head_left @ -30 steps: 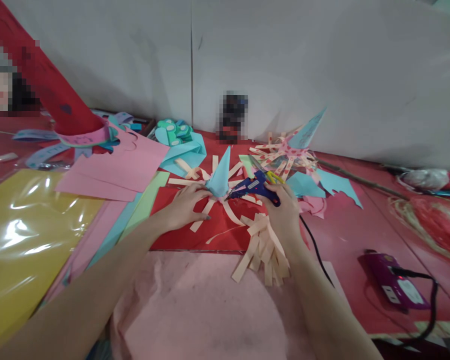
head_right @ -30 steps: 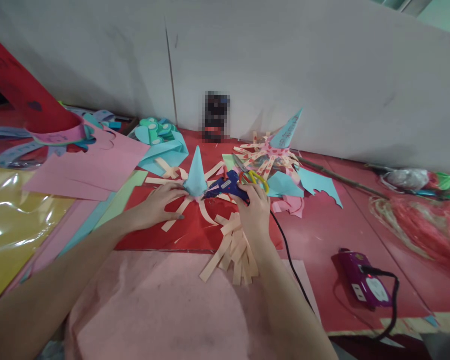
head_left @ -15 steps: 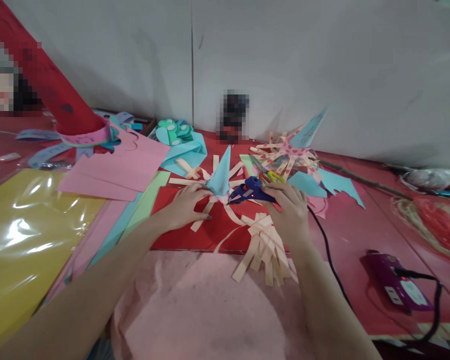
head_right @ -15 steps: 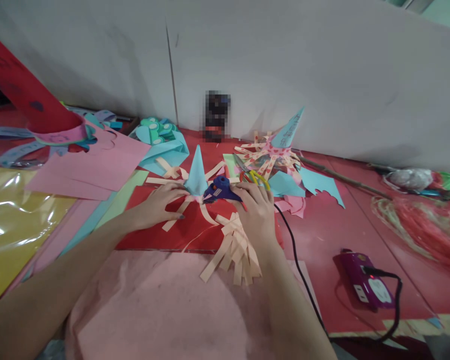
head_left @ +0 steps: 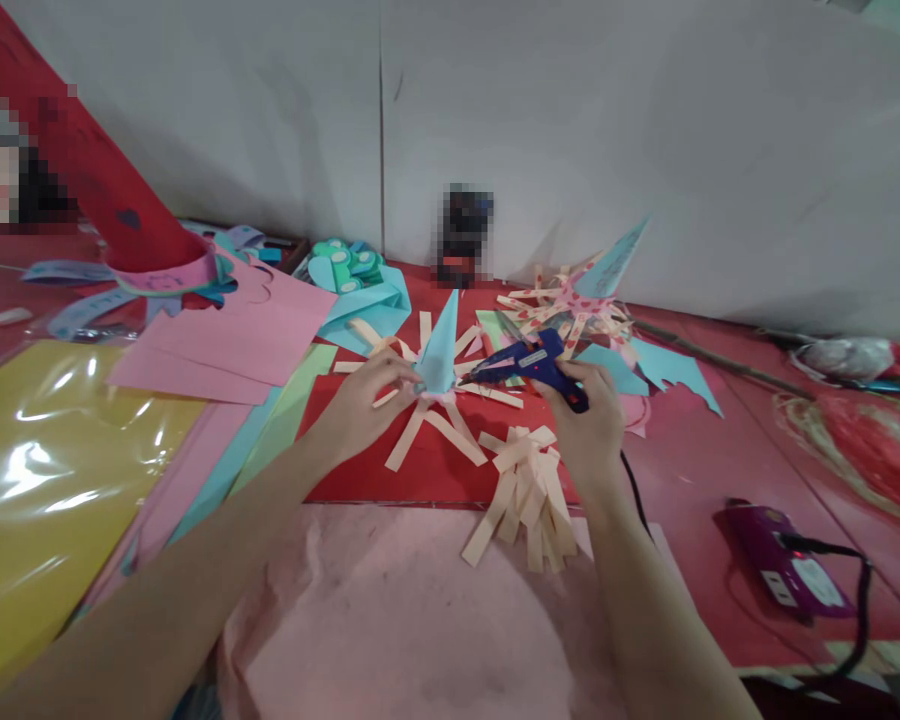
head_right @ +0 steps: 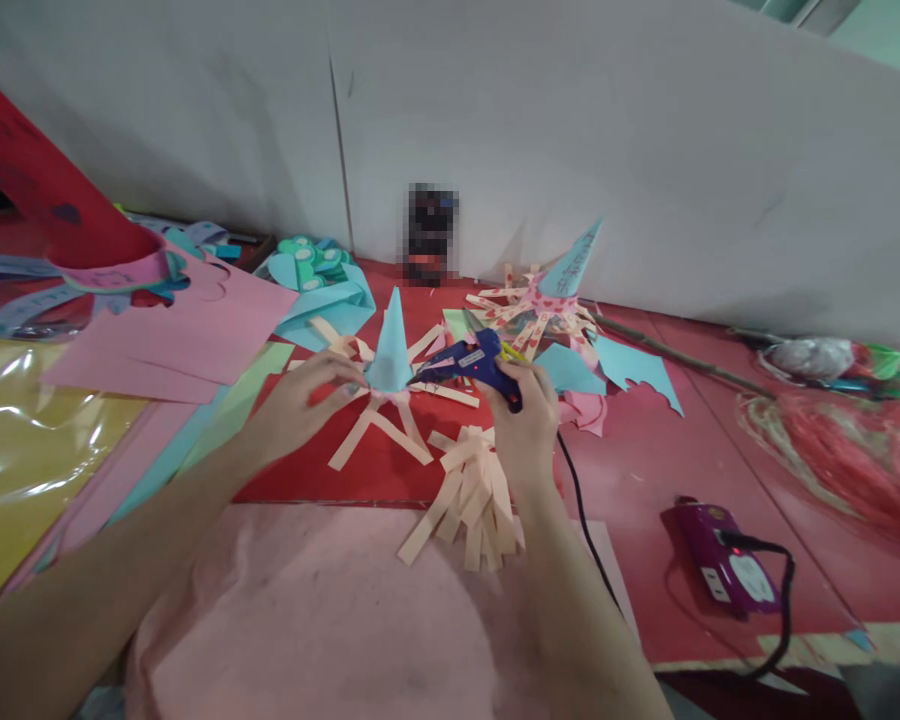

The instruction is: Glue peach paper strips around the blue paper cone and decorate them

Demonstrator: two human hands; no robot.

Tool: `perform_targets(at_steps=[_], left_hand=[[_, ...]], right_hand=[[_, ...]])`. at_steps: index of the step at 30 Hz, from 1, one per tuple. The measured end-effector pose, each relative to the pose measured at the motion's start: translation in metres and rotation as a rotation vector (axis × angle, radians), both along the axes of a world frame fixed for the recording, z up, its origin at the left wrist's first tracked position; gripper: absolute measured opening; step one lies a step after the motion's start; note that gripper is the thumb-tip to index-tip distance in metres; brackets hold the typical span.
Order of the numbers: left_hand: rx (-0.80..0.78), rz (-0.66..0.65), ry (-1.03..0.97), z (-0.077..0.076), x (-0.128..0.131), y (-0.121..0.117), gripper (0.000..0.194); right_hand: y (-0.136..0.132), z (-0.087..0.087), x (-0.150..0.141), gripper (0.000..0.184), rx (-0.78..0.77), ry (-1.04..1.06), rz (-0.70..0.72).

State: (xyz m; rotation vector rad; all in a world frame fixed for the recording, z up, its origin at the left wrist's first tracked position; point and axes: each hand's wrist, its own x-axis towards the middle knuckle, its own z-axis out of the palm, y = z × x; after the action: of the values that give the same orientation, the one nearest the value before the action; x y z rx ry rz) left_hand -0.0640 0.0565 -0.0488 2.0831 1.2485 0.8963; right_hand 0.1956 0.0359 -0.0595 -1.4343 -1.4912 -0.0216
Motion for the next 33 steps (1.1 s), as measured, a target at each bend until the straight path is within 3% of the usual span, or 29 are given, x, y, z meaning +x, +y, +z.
perform_targets(at_steps=[3,10,14,20,25,33], left_hand=[[-0.100,-0.089,0.047,0.003,0.004,-0.007,0.022],[-0.178,-0.034,0.072,-0.009,0.009,-0.011,0.017],[-0.029,-0.069,0.231,-0.010,0.013,-0.015,0.019],[0.232,-0.260,0.589,-0.023,0.023,-0.024,0.056],[0.269,-0.283,0.727,-0.033,0.021,-0.025,0.064],[0.270,-0.293,0.793,-0.029,0.019,-0.024,0.058]], right_hand=[[0.005,-0.006,0.006,0.028,-0.065,0.160,-0.051],[0.011,-0.017,0.013,0.039,-0.170,0.306,-0.088],[0.012,-0.018,0.012,0.040,-0.181,0.334,-0.090],[0.013,-0.013,0.010,0.043,-0.202,0.429,-0.140],[0.014,-0.011,0.010,0.045,-0.206,0.489,-0.147],[0.013,-0.012,0.011,0.046,-0.224,0.487,-0.124]])
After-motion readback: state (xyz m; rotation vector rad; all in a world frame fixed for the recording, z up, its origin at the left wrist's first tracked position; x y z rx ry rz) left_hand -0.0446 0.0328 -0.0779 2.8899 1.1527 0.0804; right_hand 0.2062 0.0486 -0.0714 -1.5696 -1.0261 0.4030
